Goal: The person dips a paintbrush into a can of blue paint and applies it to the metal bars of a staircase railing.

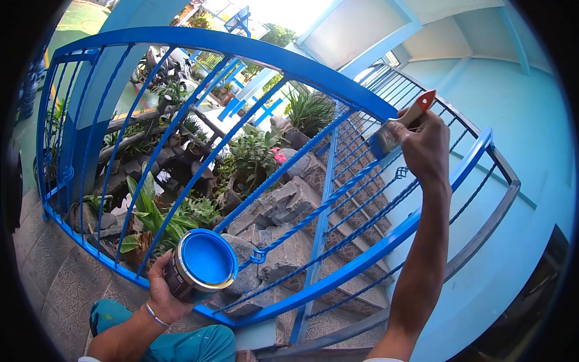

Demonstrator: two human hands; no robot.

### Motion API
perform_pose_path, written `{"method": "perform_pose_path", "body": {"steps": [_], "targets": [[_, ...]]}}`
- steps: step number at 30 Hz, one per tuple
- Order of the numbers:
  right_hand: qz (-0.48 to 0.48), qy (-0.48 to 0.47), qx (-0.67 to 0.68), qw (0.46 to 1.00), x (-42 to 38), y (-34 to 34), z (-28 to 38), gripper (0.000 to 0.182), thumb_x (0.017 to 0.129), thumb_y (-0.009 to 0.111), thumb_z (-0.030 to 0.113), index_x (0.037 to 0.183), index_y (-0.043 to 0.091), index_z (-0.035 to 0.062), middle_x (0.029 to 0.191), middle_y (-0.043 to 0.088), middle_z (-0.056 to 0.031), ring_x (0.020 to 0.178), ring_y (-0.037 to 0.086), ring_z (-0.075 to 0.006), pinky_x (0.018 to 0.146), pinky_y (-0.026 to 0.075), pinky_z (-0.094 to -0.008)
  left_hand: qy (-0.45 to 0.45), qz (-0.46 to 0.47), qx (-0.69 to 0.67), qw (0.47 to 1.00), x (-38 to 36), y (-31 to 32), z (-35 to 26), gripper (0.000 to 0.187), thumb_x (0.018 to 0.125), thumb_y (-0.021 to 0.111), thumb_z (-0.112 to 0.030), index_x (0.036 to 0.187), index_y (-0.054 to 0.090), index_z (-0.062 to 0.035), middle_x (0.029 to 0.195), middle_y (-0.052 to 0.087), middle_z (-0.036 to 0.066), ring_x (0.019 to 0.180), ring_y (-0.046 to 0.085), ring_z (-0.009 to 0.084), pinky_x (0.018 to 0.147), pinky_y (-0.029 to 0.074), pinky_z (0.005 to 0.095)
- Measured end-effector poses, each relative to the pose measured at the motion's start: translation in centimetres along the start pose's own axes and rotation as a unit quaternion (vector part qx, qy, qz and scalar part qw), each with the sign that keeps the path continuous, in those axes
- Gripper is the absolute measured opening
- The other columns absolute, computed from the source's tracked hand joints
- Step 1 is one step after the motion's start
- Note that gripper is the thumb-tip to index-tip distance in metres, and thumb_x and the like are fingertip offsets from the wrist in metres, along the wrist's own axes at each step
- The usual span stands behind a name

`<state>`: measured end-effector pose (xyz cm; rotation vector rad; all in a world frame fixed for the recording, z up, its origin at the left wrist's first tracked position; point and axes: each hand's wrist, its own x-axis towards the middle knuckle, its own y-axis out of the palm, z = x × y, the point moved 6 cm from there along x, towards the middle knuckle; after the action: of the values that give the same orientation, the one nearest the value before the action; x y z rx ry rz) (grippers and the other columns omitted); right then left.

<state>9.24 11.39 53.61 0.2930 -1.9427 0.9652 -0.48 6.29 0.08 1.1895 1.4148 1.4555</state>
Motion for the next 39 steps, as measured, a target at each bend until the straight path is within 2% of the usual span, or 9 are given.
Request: {"method": "perform_pose_path", "body": {"steps": [4,6,9,17,21,24,28,36,39], "targets": [[0.056,-0.032,-0.103,0.993,1.1,4.1,-0.5,0.022,0.086,0.083,0.010,0.097,0.077,-0.0086,0.083,0.077,-0.0202,0.069,0.075,-0.0277,0.071,0.061,-0.0404,0.003,-0.003,-0.001,1.000,0.1,-0.3,0.2,0.075,0.091,0.057,-0.071,0.148,0.063,-0.0216,0.148,0.066,0.014,0.131,0.064,0.0422,0.101,0.053,0.0677],[0.047,0.009,-0.129,0.990,1.7,3.6,-1.5,0.026,0.085,0.080,0.011,0.100,0.075,-0.0094,0.086,0.077,-0.0202,0.072,0.075,-0.0270,0.076,0.061,-0.0393,0.007,-0.006,0.001,1.000,0.1,-0.4,0.1,0.075,0.091,0.058,-0.071,0.148,0.063,-0.0219,0.147,0.066,0.014,0.131,0.065,0.0420,0.101,0.052,0.0675],[-0.003,-0.041,-0.140,0.989,1.2,1.9,-0.6,0.025,0.087,0.080,0.010,0.102,0.074,-0.0095,0.080,0.076,-0.0212,0.068,0.076,-0.0283,0.072,0.061,-0.0409,0.002,-0.006,0.002,1.000,-0.1,0.0,-0.1,0.074,0.092,0.058,-0.070,0.147,0.064,-0.0223,0.146,0.067,0.013,0.130,0.065,0.0415,0.101,0.053,0.0670],[-0.069,-0.053,-0.209,0.974,-0.2,-1.9,0.5,0.021,0.091,0.082,0.009,0.110,0.079,0.0007,0.095,0.080,-0.0167,0.079,0.078,-0.0277,0.082,0.061,-0.0414,0.013,-0.018,-0.006,1.000,-0.1,0.2,-0.1,0.070,0.092,0.059,-0.068,0.144,0.067,-0.0224,0.143,0.070,0.013,0.125,0.069,0.0405,0.098,0.055,0.0692],[-0.051,-0.130,-0.152,0.978,-2.0,-0.6,1.1,0.018,0.093,0.083,0.009,0.110,0.079,0.0043,0.097,0.080,-0.0121,0.082,0.078,-0.0242,0.078,0.061,-0.0400,0.008,-0.021,-0.019,1.000,-0.1,-0.1,0.1,0.069,0.092,0.059,-0.068,0.144,0.067,-0.0218,0.143,0.070,0.013,0.125,0.069,0.0403,0.099,0.055,0.0687],[0.012,-0.103,-0.134,0.986,-1.9,0.7,0.0,0.018,0.094,0.083,0.009,0.110,0.078,0.0040,0.096,0.079,-0.0119,0.083,0.077,-0.0244,0.078,0.061,-0.0402,0.006,-0.022,-0.017,1.000,-0.1,-0.2,0.0,0.069,0.093,0.059,-0.067,0.144,0.067,-0.0216,0.143,0.069,0.014,0.125,0.069,0.0404,0.099,0.055,0.0690],[-0.045,-0.141,-0.190,0.971,-1.9,-1.0,-1.2,0.016,0.094,0.082,0.007,0.109,0.077,0.0063,0.102,0.078,-0.0083,0.082,0.077,-0.0242,0.079,0.060,-0.0418,0.005,-0.021,-0.030,0.999,-0.1,-0.1,0.0,0.068,0.093,0.059,-0.066,0.143,0.067,-0.0209,0.143,0.070,0.014,0.125,0.069,0.0401,0.100,0.055,0.0685],[-0.038,-0.394,-0.269,0.878,-5.2,1.9,1.1,0.022,0.085,0.079,-0.004,0.100,0.078,0.0122,0.097,0.074,-0.0011,0.095,0.069,-0.0185,0.070,0.060,-0.0363,0.011,-0.016,-0.062,0.998,-0.1,0.1,-0.1,0.063,0.096,0.060,-0.061,0.142,0.068,-0.0178,0.140,0.071,0.014,0.125,0.070,0.0382,0.103,0.056,0.0651],[-0.048,-0.417,-0.280,0.863,-6.4,2.5,0.3,0.024,0.080,0.083,-0.002,0.099,0.078,0.0118,0.098,0.073,-0.0013,0.097,0.069,-0.0192,0.073,0.061,-0.0367,0.017,-0.014,-0.062,0.998,-0.2,0.3,-0.2,0.063,0.096,0.060,-0.061,0.142,0.068,-0.0179,0.141,0.071,0.014,0.125,0.070,0.0382,0.103,0.057,0.0651]]}}
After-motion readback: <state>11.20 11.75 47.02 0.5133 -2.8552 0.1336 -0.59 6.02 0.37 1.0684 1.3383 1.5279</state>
